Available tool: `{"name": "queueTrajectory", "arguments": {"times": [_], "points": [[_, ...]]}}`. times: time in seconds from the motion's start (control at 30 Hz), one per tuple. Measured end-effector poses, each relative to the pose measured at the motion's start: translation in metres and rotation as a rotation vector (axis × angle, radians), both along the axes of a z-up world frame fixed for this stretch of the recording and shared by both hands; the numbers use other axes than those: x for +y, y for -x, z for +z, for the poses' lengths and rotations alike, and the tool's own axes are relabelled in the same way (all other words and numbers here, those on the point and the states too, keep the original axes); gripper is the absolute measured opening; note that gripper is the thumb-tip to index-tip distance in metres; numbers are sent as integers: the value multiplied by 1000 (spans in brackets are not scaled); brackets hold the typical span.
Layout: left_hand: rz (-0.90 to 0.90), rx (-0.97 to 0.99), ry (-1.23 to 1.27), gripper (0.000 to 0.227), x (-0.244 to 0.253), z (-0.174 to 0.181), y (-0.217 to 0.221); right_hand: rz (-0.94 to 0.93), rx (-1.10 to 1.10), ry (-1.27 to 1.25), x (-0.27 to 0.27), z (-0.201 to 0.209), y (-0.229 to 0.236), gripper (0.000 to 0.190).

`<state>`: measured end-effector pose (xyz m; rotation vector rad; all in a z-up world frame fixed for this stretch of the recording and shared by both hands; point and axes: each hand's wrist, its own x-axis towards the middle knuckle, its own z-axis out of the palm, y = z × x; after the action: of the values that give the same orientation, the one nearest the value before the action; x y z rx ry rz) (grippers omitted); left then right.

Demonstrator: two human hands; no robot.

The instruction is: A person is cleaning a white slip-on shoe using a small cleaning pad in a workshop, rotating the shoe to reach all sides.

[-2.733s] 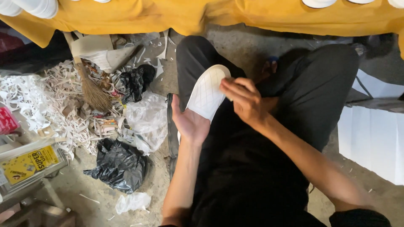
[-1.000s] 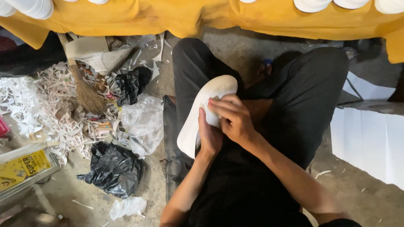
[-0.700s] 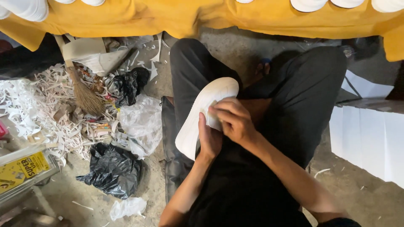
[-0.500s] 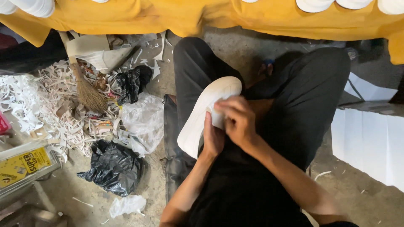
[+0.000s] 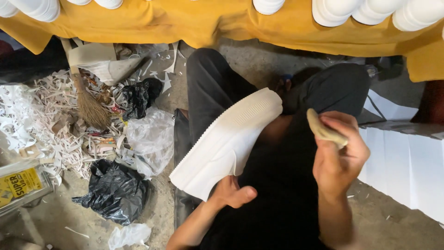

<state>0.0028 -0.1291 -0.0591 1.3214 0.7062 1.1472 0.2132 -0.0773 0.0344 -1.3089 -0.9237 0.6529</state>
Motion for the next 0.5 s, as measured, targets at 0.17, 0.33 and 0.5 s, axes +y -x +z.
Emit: {"name": "queueTrajectory", "arguments": {"times": [0.17, 0.33, 0.5], "points": [[-131, 388, -67, 115, 22, 57, -2, 192, -594, -309, -9, 24, 63, 43], [-147, 390, -48, 124, 12, 60, 1, 255, -660, -376, 2, 18, 52, 50], [-131, 546, 2, 133, -9, 30, 5, 301, -643, -517, -15, 18, 75, 68]]}}
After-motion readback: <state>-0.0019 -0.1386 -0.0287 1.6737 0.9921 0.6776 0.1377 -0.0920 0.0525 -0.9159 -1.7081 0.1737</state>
